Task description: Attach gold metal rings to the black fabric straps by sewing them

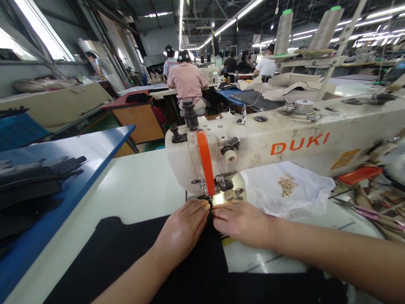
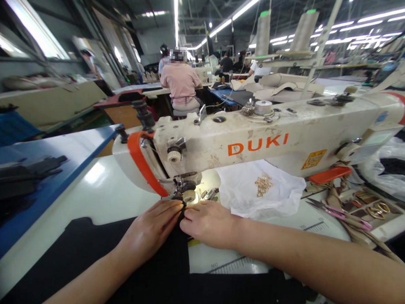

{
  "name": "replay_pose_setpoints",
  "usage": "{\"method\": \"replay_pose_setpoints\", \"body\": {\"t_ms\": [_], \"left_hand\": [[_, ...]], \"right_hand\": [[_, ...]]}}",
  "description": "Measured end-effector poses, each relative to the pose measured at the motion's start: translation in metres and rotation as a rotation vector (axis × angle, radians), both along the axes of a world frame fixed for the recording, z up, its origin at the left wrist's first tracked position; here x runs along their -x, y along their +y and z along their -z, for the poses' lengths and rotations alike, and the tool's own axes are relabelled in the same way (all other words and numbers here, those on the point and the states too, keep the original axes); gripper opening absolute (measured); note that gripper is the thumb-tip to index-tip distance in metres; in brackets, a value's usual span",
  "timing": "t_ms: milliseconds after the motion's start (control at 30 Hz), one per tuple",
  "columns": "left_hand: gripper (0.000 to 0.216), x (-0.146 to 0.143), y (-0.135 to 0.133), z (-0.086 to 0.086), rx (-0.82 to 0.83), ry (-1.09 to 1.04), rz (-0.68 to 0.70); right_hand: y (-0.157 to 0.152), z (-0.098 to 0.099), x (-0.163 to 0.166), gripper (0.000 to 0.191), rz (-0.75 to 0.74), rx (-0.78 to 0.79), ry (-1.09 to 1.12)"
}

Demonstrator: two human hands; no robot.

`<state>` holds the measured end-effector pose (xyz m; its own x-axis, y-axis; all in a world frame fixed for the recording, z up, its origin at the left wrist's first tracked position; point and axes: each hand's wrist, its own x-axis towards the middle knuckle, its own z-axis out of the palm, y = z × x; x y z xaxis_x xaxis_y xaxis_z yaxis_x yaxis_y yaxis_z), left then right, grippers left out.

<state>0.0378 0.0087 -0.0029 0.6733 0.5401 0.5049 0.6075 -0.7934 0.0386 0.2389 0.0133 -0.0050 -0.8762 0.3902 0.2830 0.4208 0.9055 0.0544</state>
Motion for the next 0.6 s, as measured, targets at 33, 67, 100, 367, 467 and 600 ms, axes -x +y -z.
{"method": "replay_pose_setpoints", "body": {"t_ms": [33, 67, 100, 367, 467, 600], "left_hand": [[0.02, 0.0001, 0.001, 0.0006, 0.0, -0.001, 0.001], [0.02, 0.0001, 0.0019, 0.0009, 0.002, -0.002, 0.002], [0.02, -0.0001, 0.0028, 0.001, 0.002, -0.007, 0.001], [0.021, -0.0003, 0.0082, 0.0005, -0.022, -0.001, 0.013], [0.022, 0.0006, 0.0091, 0.001, -0.043, 0.009, 0.011], [0.023, 0.0005, 0.0091, 0.0017, -0.069, 0.016, 0.013]], "right_hand": [[0.0006, 0.0001, 0.0, 0.013, 0.003, -0.001, 0.003], [0.0011, 0.0001, 0.0001, 0.013, 0.006, -0.003, 0.005], [0.0015, 0.0001, 0.0002, 0.013, 0.01, -0.005, 0.007], [0.0035, 0.002, 0.0011, 0.018, 0.044, -0.015, 0.024], [0.0043, 0.0026, 0.0014, 0.018, 0.05, -0.02, 0.038], [0.0038, 0.0018, 0.0017, 0.017, 0.05, -0.018, 0.038]]}}
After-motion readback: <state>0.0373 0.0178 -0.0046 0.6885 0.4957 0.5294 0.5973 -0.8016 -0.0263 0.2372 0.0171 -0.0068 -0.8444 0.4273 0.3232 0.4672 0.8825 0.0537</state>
